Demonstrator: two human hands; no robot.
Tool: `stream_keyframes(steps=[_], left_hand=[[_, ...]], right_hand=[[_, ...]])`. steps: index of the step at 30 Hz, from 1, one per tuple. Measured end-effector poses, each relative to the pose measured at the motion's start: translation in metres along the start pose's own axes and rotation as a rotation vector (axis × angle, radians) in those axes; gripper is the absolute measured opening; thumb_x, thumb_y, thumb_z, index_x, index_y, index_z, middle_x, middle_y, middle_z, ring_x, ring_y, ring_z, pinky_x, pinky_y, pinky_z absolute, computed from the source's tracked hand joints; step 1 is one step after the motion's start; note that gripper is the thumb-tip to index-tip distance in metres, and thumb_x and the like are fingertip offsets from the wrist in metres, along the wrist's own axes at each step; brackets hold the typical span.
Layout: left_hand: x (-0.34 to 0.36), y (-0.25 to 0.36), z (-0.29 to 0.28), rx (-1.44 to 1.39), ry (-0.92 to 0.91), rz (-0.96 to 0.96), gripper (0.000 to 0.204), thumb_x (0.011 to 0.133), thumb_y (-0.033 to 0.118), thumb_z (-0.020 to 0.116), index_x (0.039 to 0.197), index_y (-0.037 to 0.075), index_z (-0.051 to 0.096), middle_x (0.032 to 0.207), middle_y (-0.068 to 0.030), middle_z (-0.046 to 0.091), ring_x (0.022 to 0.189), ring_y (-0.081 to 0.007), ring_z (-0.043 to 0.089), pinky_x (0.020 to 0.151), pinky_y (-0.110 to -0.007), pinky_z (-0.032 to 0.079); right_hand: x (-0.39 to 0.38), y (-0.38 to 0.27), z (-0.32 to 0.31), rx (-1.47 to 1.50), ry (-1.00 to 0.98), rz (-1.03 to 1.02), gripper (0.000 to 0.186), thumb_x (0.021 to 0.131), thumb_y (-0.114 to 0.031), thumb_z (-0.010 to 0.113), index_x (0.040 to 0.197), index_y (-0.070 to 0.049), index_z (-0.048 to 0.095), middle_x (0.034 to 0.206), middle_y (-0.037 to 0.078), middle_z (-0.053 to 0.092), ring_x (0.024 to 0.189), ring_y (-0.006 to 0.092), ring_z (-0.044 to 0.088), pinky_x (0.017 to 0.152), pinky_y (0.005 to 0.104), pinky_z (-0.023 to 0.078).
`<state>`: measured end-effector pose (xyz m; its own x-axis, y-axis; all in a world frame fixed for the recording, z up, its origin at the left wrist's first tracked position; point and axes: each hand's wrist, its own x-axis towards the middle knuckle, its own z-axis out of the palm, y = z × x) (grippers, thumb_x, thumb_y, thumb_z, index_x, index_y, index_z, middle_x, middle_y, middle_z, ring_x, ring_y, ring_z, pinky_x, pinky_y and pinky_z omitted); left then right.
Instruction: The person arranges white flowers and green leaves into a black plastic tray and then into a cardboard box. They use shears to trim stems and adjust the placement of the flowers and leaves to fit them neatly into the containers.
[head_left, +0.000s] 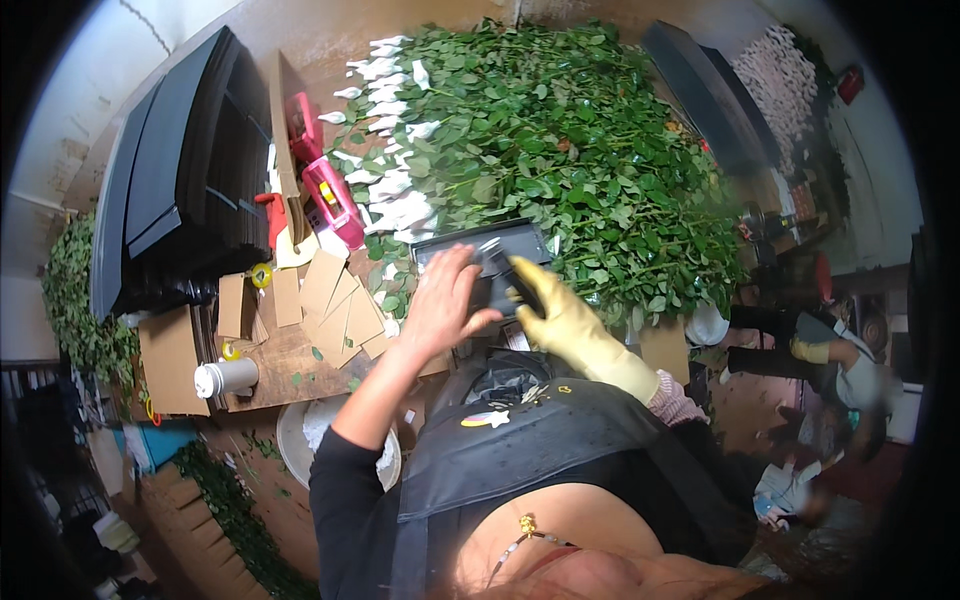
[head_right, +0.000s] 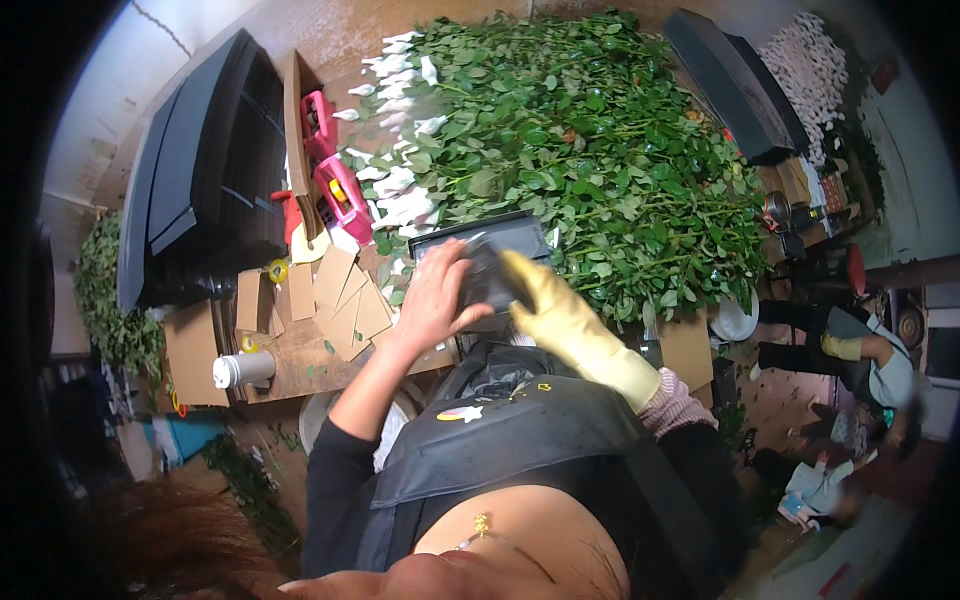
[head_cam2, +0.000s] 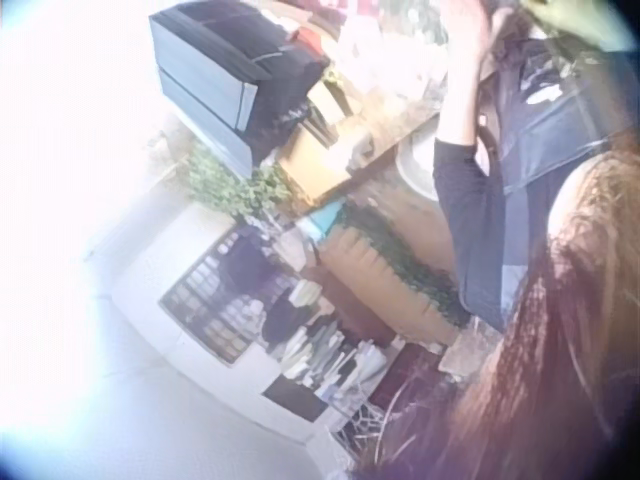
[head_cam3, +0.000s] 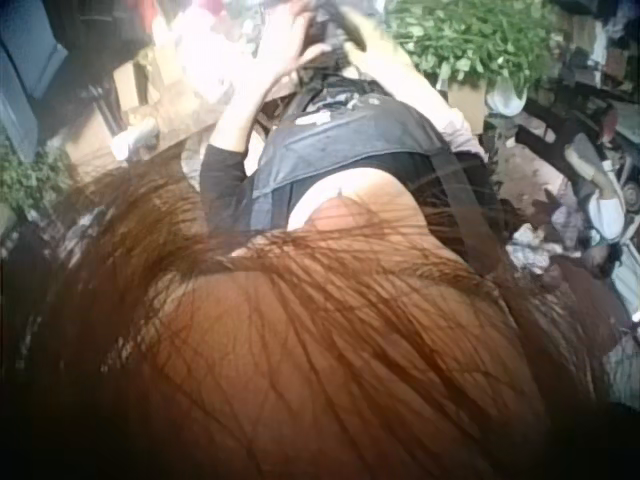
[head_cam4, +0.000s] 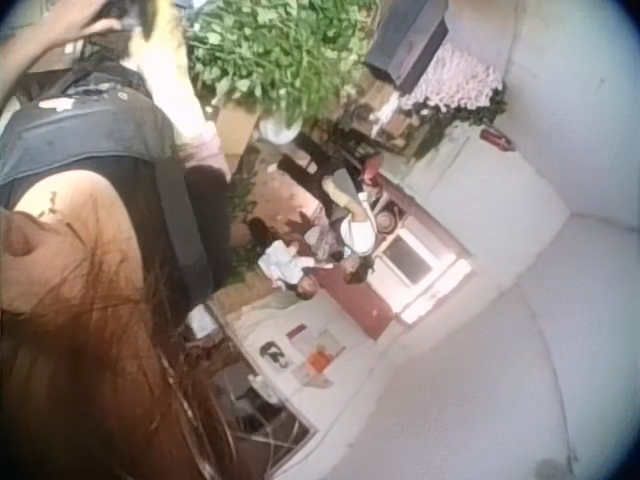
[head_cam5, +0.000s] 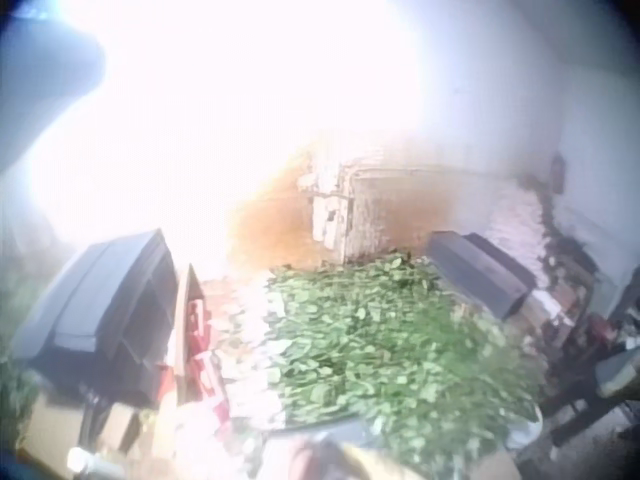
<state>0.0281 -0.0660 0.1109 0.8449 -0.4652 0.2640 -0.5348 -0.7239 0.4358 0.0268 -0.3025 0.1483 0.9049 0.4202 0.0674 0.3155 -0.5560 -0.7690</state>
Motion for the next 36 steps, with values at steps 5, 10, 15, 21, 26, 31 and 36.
stream_keyframes(steps=[5, 10, 15, 21, 26, 31, 36], left_hand=[[0.048, -0.017, 0.026, 0.074, -0.173, 0.241, 0.108, 0.085, 0.068, 0.062, 0.154, -0.006, 0.024, 0.16, -0.0248, 0.029, 0.149, -0.0372, 0.029, 0.123, -0.048, 0.022], [0.042, -0.014, 0.041, 0.103, -0.246, 0.197, 0.1, 0.091, 0.066, 0.056, 0.155, -0.005, 0.025, 0.161, -0.0239, 0.029, 0.15, -0.0372, 0.028, 0.122, -0.046, 0.024], [0.04, -0.014, 0.042, 0.134, -0.289, 0.255, 0.086, 0.097, 0.059, 0.051, 0.154, -0.002, 0.029, 0.161, -0.0236, 0.029, 0.151, -0.0376, 0.026, 0.122, -0.046, 0.023], [0.041, -0.017, 0.047, 0.148, -0.283, 0.312, 0.079, 0.102, 0.054, 0.045, 0.154, -0.003, 0.028, 0.162, -0.0232, 0.028, 0.153, -0.0351, 0.022, 0.125, -0.046, 0.016], [0.04, -0.017, 0.047, 0.179, -0.289, 0.334, 0.076, 0.103, 0.054, 0.043, 0.152, -0.003, 0.034, 0.161, -0.0216, 0.031, 0.153, -0.0346, 0.023, 0.125, -0.046, 0.016], [0.042, -0.017, 0.047, 0.163, -0.28, 0.344, 0.074, 0.103, 0.054, 0.042, 0.152, -0.002, 0.036, 0.161, -0.0209, 0.031, 0.153, -0.0342, 0.022, 0.125, -0.046, 0.015], [0.036, -0.009, 0.041, -0.123, -0.301, 0.163, 0.07, 0.102, 0.047, 0.05, 0.154, 0.004, 0.034, 0.162, -0.021, 0.029, 0.153, -0.0364, 0.02, 0.126, -0.047, 0.013]], right_hand=[[-0.022, 0.107, 0.004, 0.931, 0.276, 0.397, 0.052, 0.086, 0.015, 0.059, 0.133, -0.004, 0.052, 0.117, 0.009, 0.068, 0.109, 0.0204, 0.068, 0.099, 0.032, 0.054], [-0.032, 0.079, -0.024, 0.933, 0.225, 0.314, 0.052, 0.087, 0.016, 0.06, 0.134, -0.004, 0.051, 0.119, 0.011, 0.067, 0.106, 0.0201, 0.068, 0.096, 0.0326, 0.055], [-0.03, 0.001, -0.067, -0.269, -0.278, 0.844, 0.065, 0.09, -0.019, 0.065, 0.151, -0.021, 0.043, 0.124, 0.015, 0.068, 0.111, 0.0304, 0.067, 0.097, 0.0378, 0.053], [-0.043, 0.027, -0.051, -0.041, -0.284, 0.772, 0.068, 0.092, -0.019, 0.065, 0.154, -0.014, 0.037, 0.127, 0.015, 0.066, 0.114, 0.0292, 0.064, 0.1, 0.0361, 0.05], [-0.039, 0.032, -0.045, -0.039, -0.293, 0.733, 0.057, 0.094, -0.023, 0.062, 0.148, -0.02, 0.045, 0.117, 0.015, 0.069, 0.102, 0.033, 0.068, 0.09, 0.0412, 0.053], [-0.038, 0.041, -0.036, -0.241, -0.305, 0.757, 0.059, 0.097, -0.035, 0.061, 0.149, -0.018, 0.04, 0.119, 0.017, 0.069, 0.103, 0.0359, 0.068, 0.091, 0.0429, 0.053], [-0.032, 0.014, -0.065, -0.321, -0.309, 0.701, 0.056, 0.097, -0.035, 0.061, 0.148, -0.018, 0.045, 0.125, 0.015, 0.068, 0.112, 0.0339, 0.066, 0.097, 0.0412, 0.052]])
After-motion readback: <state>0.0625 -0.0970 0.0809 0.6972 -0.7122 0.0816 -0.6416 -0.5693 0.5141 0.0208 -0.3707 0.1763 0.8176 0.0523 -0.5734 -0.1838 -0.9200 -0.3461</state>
